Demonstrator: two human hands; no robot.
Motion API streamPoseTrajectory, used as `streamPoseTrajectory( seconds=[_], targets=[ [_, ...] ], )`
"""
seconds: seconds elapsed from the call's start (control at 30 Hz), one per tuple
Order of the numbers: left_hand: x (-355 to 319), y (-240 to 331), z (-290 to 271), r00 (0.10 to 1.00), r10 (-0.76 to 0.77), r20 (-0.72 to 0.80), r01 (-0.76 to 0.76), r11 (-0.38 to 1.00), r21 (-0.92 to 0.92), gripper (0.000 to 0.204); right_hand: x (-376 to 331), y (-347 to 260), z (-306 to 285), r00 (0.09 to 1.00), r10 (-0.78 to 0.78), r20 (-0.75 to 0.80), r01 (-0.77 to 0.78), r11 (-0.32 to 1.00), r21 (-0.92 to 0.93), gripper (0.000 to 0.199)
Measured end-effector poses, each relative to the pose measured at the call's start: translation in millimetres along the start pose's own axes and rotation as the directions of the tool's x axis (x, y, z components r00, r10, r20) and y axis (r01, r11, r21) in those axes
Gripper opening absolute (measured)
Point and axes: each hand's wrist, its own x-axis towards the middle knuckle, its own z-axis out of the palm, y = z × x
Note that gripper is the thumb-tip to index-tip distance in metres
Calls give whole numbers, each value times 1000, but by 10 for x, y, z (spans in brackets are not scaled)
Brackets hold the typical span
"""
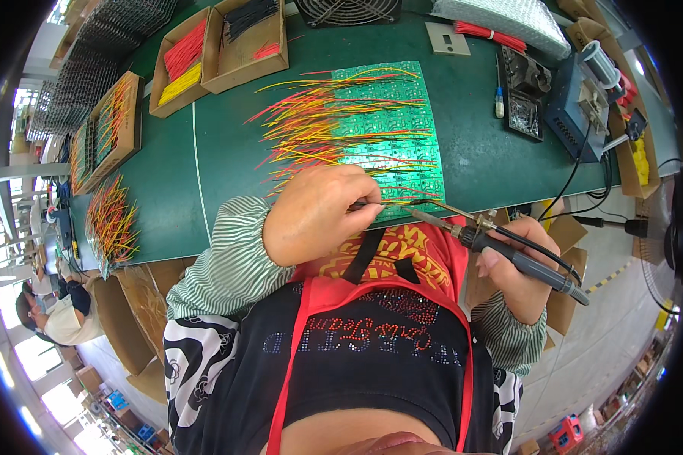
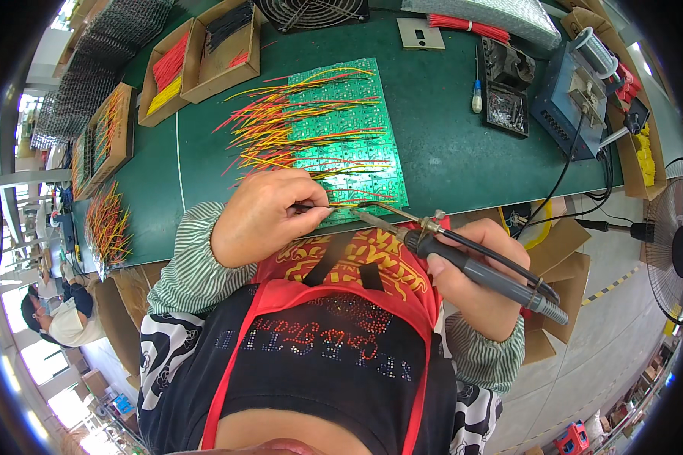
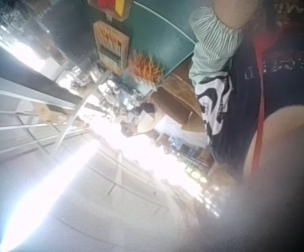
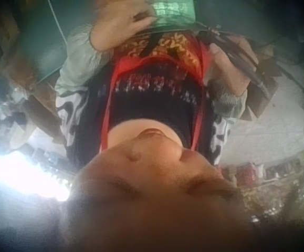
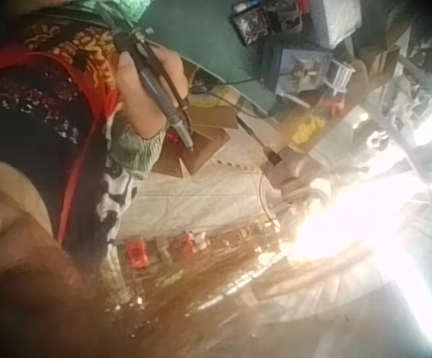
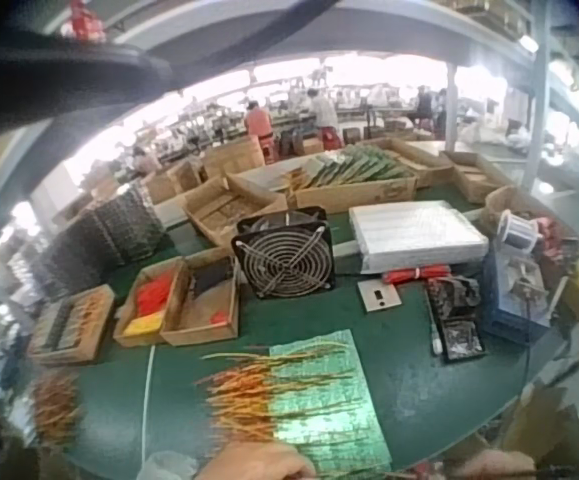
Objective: The person solders multiple colored wires onto green circuit boards with a soldering iron at a factory workstation.
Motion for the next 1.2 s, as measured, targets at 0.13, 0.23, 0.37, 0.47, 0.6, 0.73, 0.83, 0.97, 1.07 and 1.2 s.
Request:
streamPoseTrajectory(
  seconds=[0.13,0.23,0.37,0.47,0.6,0.73,0.83,0.97,1.07,1.2],
  targets=[
    [-7,10,6,1000,-4,-9,4,1000,5,11,-16,9,-48,1000,-10,-4,10,1000,-19,20],
    [-26,26,-53,992,100,-71,-95,992,80,9,-36,-13,-71,1000,14,-5,-14,1000,2,21],
    [-20,137,-215,960,133,-247,-64,961,267,8,-66,7,-105,999,34,-7,-34,999,42,21],
    [18,212,-85,985,124,-116,-101,977,185,8,-75,17,-133,1000,-13,-22,12,1000,-20,21],
    [77,149,108,987,133,-85,-125,988,94,7,-81,26,-148,999,5,-48,-5,1000,-5,21],
    [123,135,122,993,108,-51,-102,990,98,8,-76,18,-130,999,22,-37,-21,999,35,20],
    [127,126,123,992,116,-54,-111,990,84,9,-59,15,-116,999,24,-35,-22,998,57,19],
    [129,124,118,993,106,-44,-102,992,76,9,-36,44,-124,1000,16,-18,-15,999,38,19],
    [135,129,110,994,100,-33,-97,992,81,9,-19,71,-120,1000,6,-19,-6,1000,11,20],
    [143,122,112,995,95,-21,-93,992,89,9,-11,63,-111,1000,-9,-3,9,1000,-5,21]
  ],
)
